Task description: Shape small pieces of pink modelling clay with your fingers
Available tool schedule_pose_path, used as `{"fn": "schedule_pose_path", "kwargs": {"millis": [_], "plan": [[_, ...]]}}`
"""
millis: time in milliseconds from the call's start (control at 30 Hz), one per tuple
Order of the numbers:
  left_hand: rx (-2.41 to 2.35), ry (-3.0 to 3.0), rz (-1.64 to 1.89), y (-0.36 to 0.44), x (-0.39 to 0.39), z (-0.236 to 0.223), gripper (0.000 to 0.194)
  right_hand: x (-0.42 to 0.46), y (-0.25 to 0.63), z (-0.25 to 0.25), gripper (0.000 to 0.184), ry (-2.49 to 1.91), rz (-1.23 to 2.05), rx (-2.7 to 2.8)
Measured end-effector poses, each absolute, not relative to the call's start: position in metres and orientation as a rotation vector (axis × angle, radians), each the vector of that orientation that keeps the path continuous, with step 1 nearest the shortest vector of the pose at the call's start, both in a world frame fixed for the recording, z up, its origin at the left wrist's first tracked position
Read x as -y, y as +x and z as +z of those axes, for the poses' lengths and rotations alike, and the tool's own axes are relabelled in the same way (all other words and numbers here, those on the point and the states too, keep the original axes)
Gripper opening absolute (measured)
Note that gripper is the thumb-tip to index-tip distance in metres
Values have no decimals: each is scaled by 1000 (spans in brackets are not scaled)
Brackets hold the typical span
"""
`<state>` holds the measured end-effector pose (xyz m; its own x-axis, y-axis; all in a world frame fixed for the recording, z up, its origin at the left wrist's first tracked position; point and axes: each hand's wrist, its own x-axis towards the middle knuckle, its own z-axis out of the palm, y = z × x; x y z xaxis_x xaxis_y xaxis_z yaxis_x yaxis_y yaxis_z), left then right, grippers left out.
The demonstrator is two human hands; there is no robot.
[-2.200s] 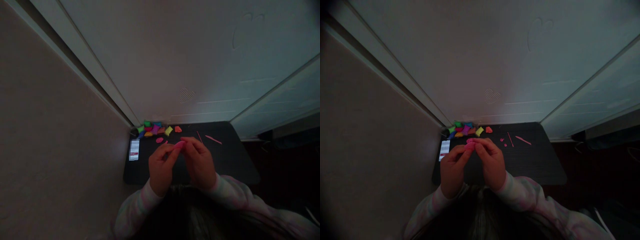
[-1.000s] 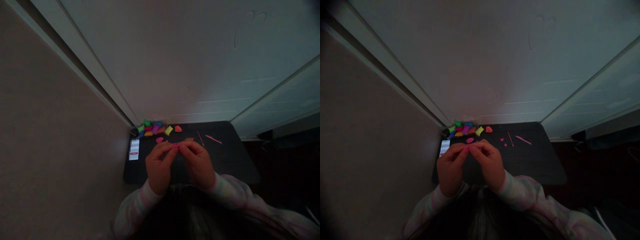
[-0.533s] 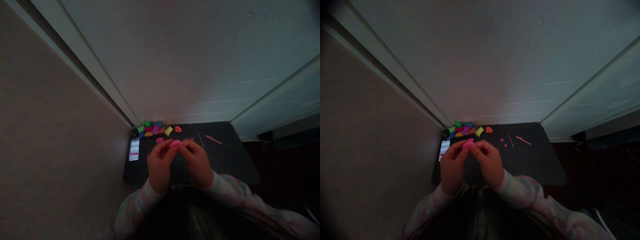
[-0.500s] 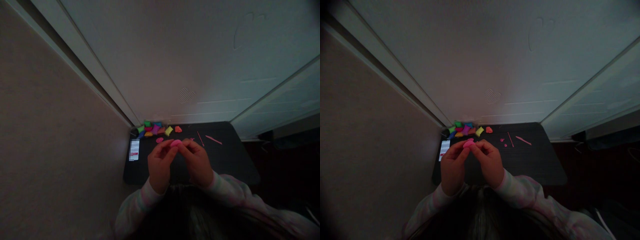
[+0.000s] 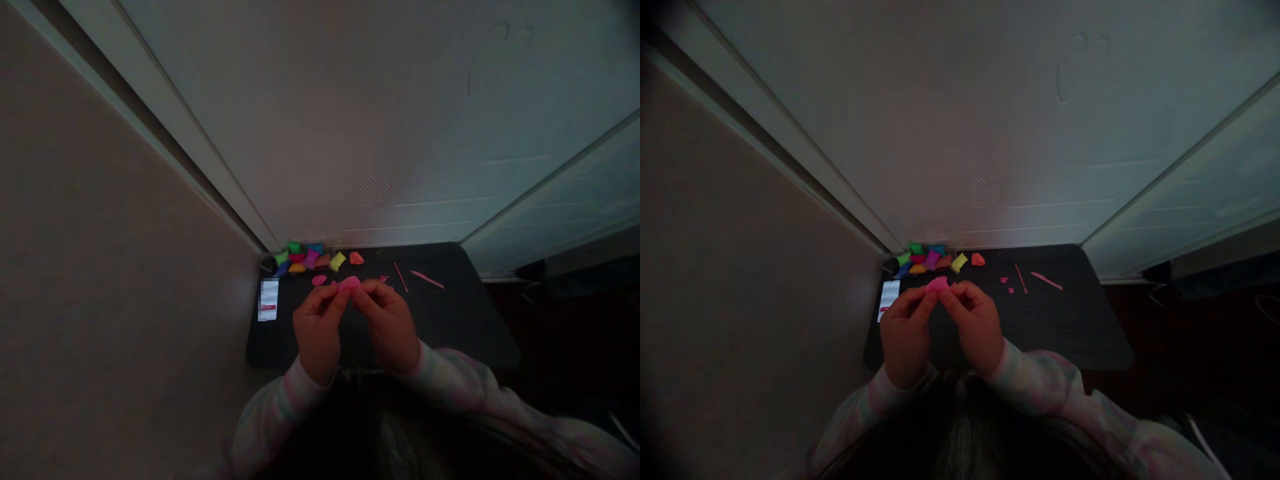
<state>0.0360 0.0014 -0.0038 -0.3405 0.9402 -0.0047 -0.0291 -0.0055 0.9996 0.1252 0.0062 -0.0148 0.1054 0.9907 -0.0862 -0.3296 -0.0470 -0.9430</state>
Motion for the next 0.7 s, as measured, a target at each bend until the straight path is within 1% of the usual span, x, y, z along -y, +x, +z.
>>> {"fn": "schedule_pose_path", "kwargs": {"millis": [200, 267, 367, 467, 567, 700], "plan": [[-1363, 898, 1498, 32, -3, -4, 24, -6, 130, -17, 8, -1015, 1339, 965], [-1318, 892, 1526, 29, -4, -2, 25, -5, 135, -16, 15, -995, 1227, 1065], [-1254, 913, 1510, 25, -3, 2, 18, -4, 146, -11, 33, -949, 975, 1342], [-1179, 937, 1472, 23, 0, 5, 13, -4, 155, -3, 41, -881, 790, 1605], [-1152, 942, 1415, 20, 3, 7, 14, -5, 160, 4, 39, -841, 704, 1694], [-1090, 1004, 1388, 13, 8, 8, 15, -4, 164, 10, 36, -826, 693, 1723]]}}
